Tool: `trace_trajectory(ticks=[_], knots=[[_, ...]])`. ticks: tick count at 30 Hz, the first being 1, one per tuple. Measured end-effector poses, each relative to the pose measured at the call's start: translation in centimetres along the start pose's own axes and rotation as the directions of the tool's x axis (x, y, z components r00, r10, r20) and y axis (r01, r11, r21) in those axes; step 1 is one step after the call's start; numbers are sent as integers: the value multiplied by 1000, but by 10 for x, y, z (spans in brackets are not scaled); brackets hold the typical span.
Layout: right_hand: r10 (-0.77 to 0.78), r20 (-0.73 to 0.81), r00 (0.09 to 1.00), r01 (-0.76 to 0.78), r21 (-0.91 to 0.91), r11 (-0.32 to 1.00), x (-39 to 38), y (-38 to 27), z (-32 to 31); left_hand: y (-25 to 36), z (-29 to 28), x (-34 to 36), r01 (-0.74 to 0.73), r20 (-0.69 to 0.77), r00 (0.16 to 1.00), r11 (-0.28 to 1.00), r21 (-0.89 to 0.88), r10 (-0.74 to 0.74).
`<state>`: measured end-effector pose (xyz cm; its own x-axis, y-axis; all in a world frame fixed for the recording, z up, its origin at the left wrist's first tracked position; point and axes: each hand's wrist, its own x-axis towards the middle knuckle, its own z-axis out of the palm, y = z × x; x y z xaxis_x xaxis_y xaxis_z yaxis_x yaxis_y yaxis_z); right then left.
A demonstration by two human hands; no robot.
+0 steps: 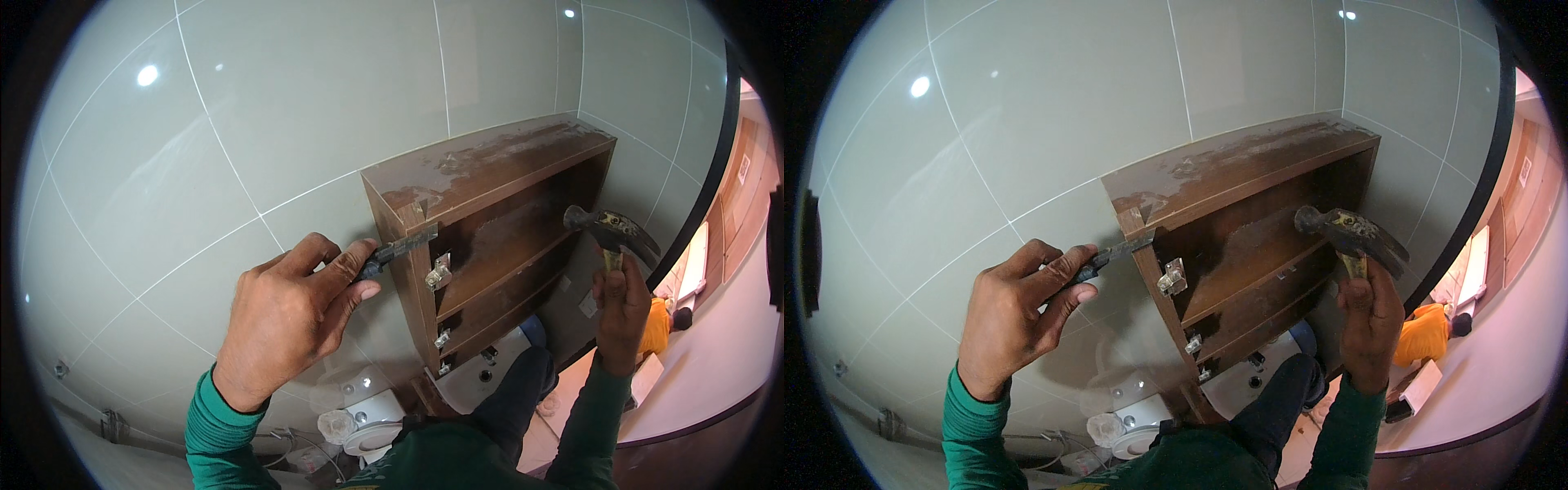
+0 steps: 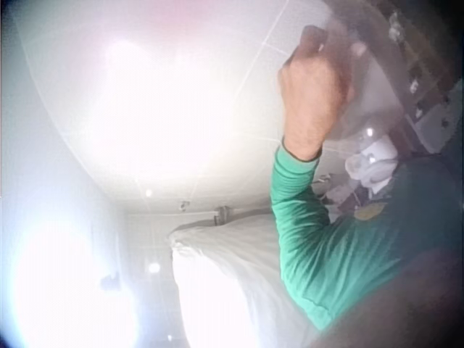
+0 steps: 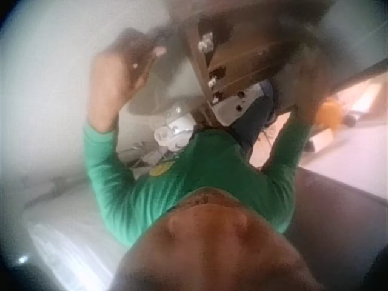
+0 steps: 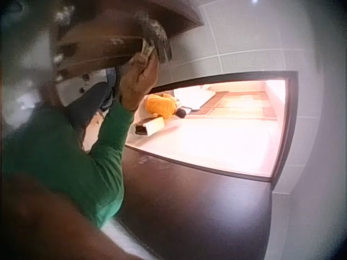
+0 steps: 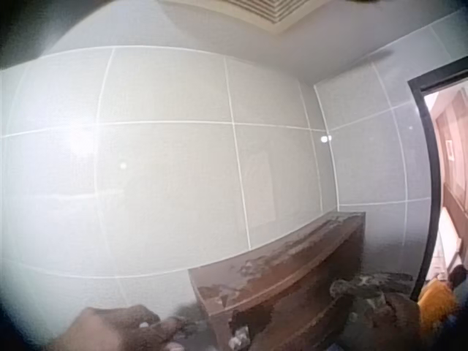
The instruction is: The person installs a wooden wall cabinet above a bathroom sink. They use a utility knife to pry and adjust the cabinet's position, then use a hammer to drive nails into the wall to secure it. The person repeatedly checks the alignment and tightens the fit throughout the process.
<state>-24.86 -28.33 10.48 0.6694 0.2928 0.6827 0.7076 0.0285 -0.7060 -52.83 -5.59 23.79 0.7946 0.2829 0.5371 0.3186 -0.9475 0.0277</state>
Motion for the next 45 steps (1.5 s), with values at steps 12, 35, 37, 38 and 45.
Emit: trace_trajectory(ticks=[12, 35, 37, 38, 45], knots=[[7, 0, 1000, -7, -2, 1000, -7, 11, 3, -3, -1, 5, 11, 2, 1000, 999, -46, -11], [-260, 249, 933, 245, 88, 965, -23, -83, 85, -11, -14, 21, -47, 98, 993, 991, -125, 59], [-215, 214, 953, 184, 154, 971, -20, -87, 92, -10, -14, 20, -49, 96, 994, 991, -125, 61], [-234, 201, 951, 206, 151, 967, -20, -87, 93, -11, -13, 19, -56, 83, 994, 990, -132, 67], [-312, 170, 935, 295, 115, 948, -36, -68, 101, -12, -12, 19, -68, 71, 994, 988, -140, 78]])
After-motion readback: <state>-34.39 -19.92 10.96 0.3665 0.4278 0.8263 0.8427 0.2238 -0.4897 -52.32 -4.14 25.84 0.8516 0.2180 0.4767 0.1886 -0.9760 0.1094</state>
